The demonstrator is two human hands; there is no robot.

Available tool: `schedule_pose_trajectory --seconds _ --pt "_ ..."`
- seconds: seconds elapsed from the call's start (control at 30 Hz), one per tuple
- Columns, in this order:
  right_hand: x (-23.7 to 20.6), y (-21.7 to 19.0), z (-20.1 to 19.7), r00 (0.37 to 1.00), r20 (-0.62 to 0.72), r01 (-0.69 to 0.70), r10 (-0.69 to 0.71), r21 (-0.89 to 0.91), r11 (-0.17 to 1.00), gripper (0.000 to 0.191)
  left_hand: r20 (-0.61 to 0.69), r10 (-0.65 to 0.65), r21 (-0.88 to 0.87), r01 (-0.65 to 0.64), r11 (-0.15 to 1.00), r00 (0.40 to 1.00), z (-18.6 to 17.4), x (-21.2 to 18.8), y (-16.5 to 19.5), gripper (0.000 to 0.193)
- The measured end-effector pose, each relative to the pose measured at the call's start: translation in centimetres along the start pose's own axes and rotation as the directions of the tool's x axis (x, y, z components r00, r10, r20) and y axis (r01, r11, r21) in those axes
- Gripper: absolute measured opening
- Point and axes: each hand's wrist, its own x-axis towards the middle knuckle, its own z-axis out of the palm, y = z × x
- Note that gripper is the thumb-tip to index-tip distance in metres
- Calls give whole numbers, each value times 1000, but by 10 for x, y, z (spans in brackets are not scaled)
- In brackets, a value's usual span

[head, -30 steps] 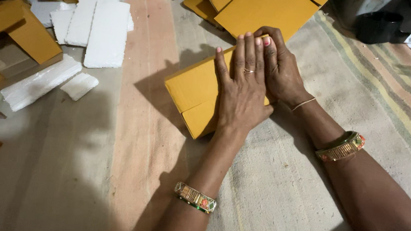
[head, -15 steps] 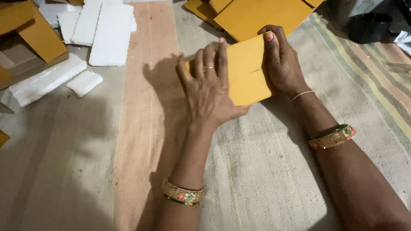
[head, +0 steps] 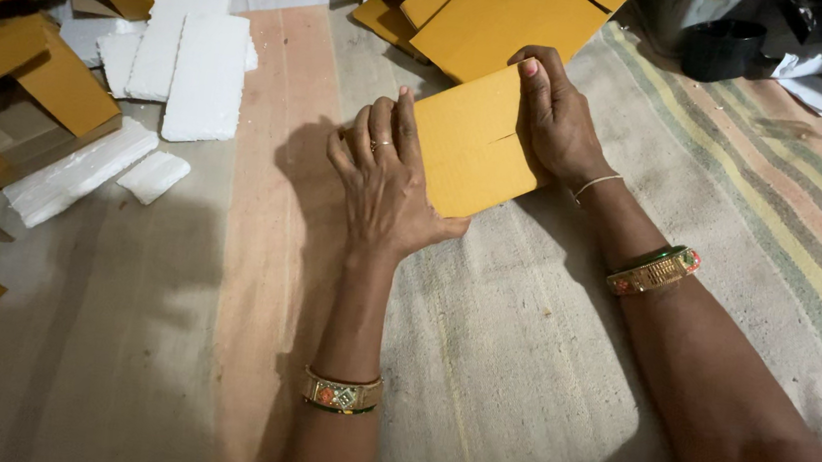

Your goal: The person folds flat yellow cardboard boxes into open rectangular boxes by hand, pressing the side flaps and base to shape them, then sets each finished box aside and picks up the next flat blank from the pile.

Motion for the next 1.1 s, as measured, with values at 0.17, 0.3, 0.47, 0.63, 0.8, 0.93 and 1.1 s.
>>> schedule_pose_trajectory --seconds 0.17,0.3,0.47,0.63,0.8,0.93,1.1 --pt "-1 0 2 999 20 -37 37 10 999 51 5 -5 -10 5 1000 1000 1 0 0 143" --pt "-2 -2 0 1000 17 -15 16 -10 1000 52 40 -26 -17 26 1000 999 -1 1 2 139" --pt "-2 -1 -1 1000 1 10 -10 -20 1000 49 5 -26 -39 26 999 1000 -2 1 4 135" --pt "1 5 -6 991 123 31 -55 193 981 38 10 -38 -40 38 998 999 2 2 3 138" --pt "-3 -8 -19 943 321 -205 84 366 908 46 38 -40 -81 43 996 998 6 2 -2 140" --pt "-2 -17 -20 932 319 -290 169 383 877 55 37 -9 -122 14 992 999 9 2 -8 140" --pt "8 35 -22 942 85 -313 323 567 762 65 -250 -98 -295 21 955 963 12 -2 -22 143"
